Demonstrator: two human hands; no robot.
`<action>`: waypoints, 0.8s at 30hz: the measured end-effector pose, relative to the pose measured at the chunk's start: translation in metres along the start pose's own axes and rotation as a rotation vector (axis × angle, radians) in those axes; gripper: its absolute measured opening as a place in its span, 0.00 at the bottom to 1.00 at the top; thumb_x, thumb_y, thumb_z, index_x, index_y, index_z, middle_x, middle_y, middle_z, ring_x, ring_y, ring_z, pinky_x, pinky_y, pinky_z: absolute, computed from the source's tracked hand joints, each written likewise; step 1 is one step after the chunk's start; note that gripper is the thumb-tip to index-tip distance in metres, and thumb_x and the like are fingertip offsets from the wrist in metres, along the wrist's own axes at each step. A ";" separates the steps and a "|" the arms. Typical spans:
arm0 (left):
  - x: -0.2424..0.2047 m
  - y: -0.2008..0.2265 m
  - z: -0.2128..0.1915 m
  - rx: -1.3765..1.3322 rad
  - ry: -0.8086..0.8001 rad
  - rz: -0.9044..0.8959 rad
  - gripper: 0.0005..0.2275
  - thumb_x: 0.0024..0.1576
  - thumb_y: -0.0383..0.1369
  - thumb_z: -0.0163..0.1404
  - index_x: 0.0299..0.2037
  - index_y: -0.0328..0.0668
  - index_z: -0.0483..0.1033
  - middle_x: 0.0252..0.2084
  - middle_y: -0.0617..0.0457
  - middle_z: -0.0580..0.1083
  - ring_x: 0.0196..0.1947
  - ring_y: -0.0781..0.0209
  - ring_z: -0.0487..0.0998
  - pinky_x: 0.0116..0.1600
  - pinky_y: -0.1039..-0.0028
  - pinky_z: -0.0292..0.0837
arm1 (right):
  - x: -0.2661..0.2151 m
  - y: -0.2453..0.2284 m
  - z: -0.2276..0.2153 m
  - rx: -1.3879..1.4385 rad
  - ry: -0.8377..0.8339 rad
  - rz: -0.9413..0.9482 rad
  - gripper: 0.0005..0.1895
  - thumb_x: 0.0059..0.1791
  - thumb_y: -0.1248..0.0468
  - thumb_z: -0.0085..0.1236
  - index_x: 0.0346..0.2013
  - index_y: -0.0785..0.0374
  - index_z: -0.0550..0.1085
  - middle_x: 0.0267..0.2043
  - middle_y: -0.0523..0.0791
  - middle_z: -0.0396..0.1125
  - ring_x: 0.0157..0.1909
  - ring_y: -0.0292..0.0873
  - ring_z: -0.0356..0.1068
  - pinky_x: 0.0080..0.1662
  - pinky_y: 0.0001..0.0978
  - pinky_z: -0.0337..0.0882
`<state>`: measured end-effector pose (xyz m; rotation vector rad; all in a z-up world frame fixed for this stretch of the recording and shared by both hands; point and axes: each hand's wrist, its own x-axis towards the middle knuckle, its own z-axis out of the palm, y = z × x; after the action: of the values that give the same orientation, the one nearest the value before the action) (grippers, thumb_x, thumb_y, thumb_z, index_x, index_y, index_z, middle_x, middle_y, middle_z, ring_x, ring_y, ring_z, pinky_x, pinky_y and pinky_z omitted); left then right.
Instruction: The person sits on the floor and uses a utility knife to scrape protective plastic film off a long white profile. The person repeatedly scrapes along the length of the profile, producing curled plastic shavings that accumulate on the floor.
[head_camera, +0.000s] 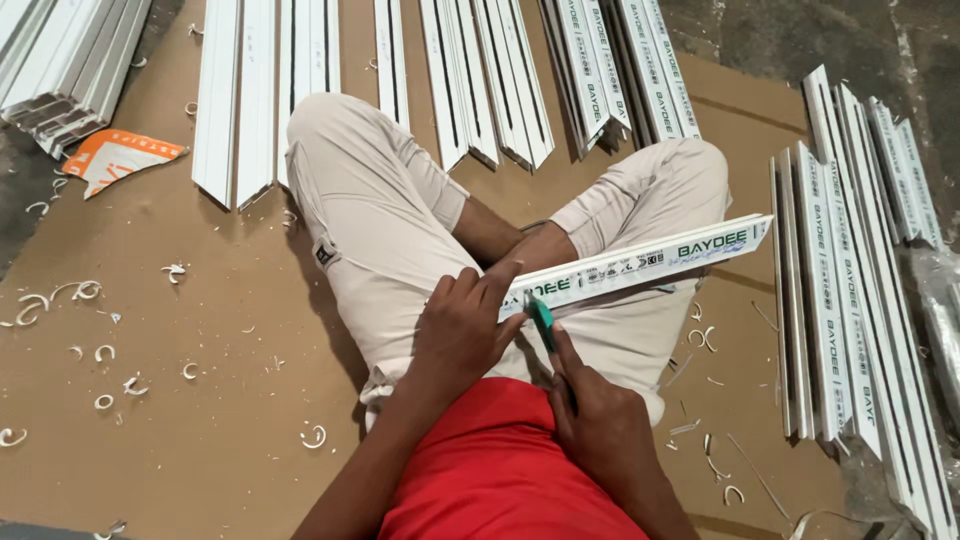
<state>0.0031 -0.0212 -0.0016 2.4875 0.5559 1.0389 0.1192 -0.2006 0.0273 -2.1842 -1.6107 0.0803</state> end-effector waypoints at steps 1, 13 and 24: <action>-0.001 0.000 0.000 0.008 0.005 0.004 0.28 0.51 0.37 0.62 0.60 0.35 0.69 0.44 0.49 0.75 0.40 0.51 0.73 0.45 0.63 0.66 | 0.000 0.000 0.001 -0.019 -0.012 0.004 0.36 0.48 0.66 0.59 0.71 0.61 0.60 0.33 0.49 0.75 0.25 0.52 0.74 0.29 0.44 0.72; -0.001 0.000 -0.002 0.028 0.027 0.030 0.27 0.53 0.38 0.61 0.61 0.35 0.69 0.49 0.50 0.76 0.41 0.52 0.73 0.45 0.63 0.66 | -0.003 0.006 0.011 0.001 0.018 -0.057 0.35 0.48 0.68 0.57 0.70 0.67 0.60 0.37 0.51 0.75 0.27 0.52 0.74 0.30 0.43 0.73; -0.002 0.001 0.000 0.003 0.003 -0.037 0.28 0.53 0.38 0.61 0.63 0.37 0.69 0.40 0.49 0.75 0.40 0.51 0.73 0.46 0.63 0.67 | 0.016 -0.015 -0.009 -0.179 -0.182 0.143 0.41 0.47 0.59 0.58 0.74 0.60 0.60 0.18 0.54 0.70 0.20 0.56 0.71 0.28 0.50 0.70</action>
<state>0.0019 -0.0227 -0.0019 2.4697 0.6026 1.0286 0.1138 -0.1845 0.0440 -2.4922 -1.6086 0.1883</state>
